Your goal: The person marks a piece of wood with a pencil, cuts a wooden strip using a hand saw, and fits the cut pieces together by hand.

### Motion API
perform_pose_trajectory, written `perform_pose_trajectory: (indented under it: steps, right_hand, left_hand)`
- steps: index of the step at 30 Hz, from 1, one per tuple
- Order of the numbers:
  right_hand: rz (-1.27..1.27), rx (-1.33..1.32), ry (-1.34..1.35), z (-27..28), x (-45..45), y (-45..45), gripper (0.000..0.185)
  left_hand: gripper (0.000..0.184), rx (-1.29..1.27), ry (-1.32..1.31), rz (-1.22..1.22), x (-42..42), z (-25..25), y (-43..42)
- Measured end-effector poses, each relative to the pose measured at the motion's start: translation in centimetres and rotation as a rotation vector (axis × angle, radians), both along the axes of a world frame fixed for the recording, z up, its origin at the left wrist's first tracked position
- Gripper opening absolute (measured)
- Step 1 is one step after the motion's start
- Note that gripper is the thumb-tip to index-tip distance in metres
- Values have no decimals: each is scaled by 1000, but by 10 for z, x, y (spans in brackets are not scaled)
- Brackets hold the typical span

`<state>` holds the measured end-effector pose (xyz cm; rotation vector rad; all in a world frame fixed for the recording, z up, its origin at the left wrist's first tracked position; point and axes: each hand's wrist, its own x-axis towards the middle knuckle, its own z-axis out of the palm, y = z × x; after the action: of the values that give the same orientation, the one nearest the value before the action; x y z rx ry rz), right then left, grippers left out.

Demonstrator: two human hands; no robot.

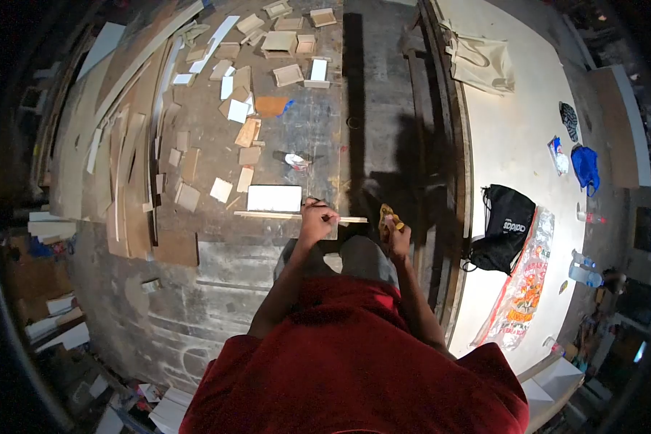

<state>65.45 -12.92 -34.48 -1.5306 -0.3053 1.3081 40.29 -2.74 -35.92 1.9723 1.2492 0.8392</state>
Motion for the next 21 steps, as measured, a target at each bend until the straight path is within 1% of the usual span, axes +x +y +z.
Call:
perform_pose_trajectory:
  steps: [1, 3, 4, 5, 6, 7, 8, 9, 10, 12, 14, 15, 16, 17, 18, 19, 20, 21]
  right_hand:
    - [21, -31, -130, 29, -6, -4, 32]
    - [-37, 20, -121, 63, -24, -8, 30]
    - [-86, 62, -104, 73, -32, -12, 29]
    - [-108, 114, -197, 66, -38, -16, 26]
    - [-116, 115, -213, 74, -42, -21, 26]
    - [-95, 110, -174, 86, -47, -28, 28]
    - [-73, 106, -134, 98, -53, -33, 33]
    - [-57, 118, -129, 113, -63, -34, 35]
    - [-18, 103, -165, 130, -74, -32, 37]
    - [-25, 103, -175, 120, -92, -33, 38]
    - [-11, 107, -144, 103, -102, -39, 38]
    - [5, 110, -103, 98, -106, -39, 38]
    - [2, 112, -104, 99, -110, -39, 38]
    - [-10, 94, -104, 100, -114, -41, 37]
    - [-21, 75, -104, 103, -118, -41, 37]
    - [-21, 74, -104, 105, -121, -41, 37]
    - [-3, 77, -131, 108, -123, -41, 32]
    - [15, 81, -159, 113, -125, -39, 29]
  left_hand:
    - [14, 1, -16, 7, 0, 0, -1]
    - [14, 8, -41, 1, 0, 3, 2]
    - [14, 67, -66, 21, 1, 6, 2]
    - [15, 125, -93, 42, 2, 8, 3]
    - [15, 125, -109, 35, 1, 7, 5]
    - [16, 168, -110, 11, -2, 2, 6]
    - [21, 211, -109, -11, -3, -3, 7]
    - [24, -381, -701, -110, 0, -42, 4]
    - [29, -912, -1350, 66, 2, -80, 1]
    - [28, -459, -738, 6, -3, -79, 2]
    - [28, -229, -440, -24, -4, -63, 7]
    - [27, 20, -323, -50, -8, -42, 11]
    - [26, 266, -201, -75, -11, -36, 13]
    - [21, 245, -199, -79, -12, -31, 13]
    - [21, 244, -199, -81, -13, -30, 13]
    - [17, 254, -170, -76, -14, -29, 12]
    - [14, 264, -141, -71, -14, -29, 12]
    - [14, 264, -142, -71, -14, -26, 12]
